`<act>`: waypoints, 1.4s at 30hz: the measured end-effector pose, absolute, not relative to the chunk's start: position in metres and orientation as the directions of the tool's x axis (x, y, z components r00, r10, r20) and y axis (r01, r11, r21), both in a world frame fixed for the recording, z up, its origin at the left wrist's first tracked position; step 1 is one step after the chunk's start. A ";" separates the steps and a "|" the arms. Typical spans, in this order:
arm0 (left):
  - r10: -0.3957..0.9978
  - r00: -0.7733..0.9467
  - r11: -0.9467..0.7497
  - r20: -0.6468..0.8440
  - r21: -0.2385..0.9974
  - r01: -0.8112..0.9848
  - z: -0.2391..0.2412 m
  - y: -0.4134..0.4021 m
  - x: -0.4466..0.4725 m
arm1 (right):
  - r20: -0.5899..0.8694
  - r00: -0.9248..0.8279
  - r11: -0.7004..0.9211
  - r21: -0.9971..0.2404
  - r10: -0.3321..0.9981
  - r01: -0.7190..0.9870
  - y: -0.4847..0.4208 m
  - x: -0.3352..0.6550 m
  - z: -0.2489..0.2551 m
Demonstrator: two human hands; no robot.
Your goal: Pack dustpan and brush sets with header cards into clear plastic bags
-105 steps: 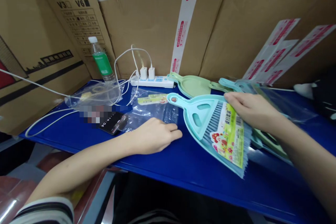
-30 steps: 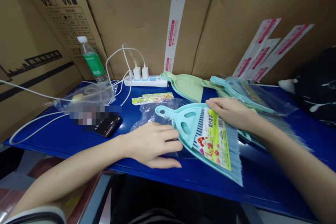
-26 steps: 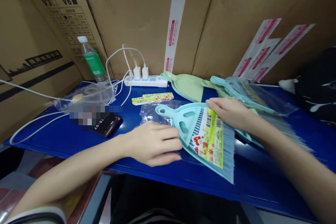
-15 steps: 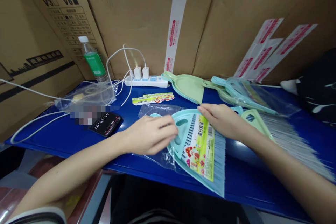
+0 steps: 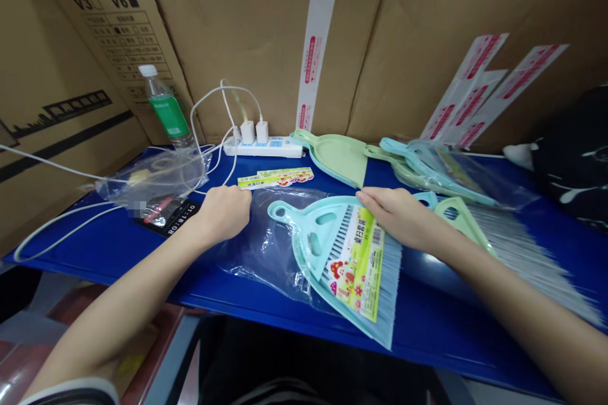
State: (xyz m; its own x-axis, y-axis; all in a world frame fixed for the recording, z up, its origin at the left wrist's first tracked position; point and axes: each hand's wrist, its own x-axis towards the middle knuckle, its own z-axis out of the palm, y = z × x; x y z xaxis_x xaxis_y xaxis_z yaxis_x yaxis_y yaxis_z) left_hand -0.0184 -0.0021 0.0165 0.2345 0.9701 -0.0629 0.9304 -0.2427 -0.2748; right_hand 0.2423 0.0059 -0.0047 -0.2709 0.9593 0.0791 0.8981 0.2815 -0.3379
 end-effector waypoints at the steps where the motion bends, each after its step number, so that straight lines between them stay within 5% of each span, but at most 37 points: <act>1: 0.967 0.239 -0.253 -0.084 -0.273 0.928 0.017 -0.002 -0.017 | 0.080 -0.271 0.282 -0.343 0.959 0.896 0.006 0.242 -0.005; 5: 0.955 0.273 -0.292 -0.113 -0.219 0.931 0.018 0.001 -0.015 | 0.086 -0.262 0.275 -0.350 0.961 0.896 0.006 0.242 -0.006; 10: 0.916 0.397 -0.392 -0.065 0.080 0.917 0.017 0.004 -0.017 | 0.123 -0.236 0.265 -0.380 0.964 0.886 0.008 0.243 -0.009; 14: 0.893 0.449 -0.441 -0.004 0.181 0.879 0.017 0.005 -0.017 | 0.154 -0.186 0.237 -0.469 0.970 0.851 0.008 0.240 -0.015; 23: 0.894 0.447 -0.418 -0.005 0.344 0.841 0.014 0.016 -0.027 | 0.227 -0.193 0.289 -0.556 0.955 0.779 0.010 0.239 -0.023; 32: 0.921 0.370 -0.191 -0.124 0.684 0.704 0.010 0.030 -0.034 | 0.250 -0.190 0.303 -0.575 0.950 0.760 0.010 0.241 -0.025; 42: 0.917 0.377 -0.164 -0.129 0.739 0.654 0.002 0.034 -0.037 | 0.206 -0.195 0.281 -0.591 0.959 0.756 0.008 0.236 -0.023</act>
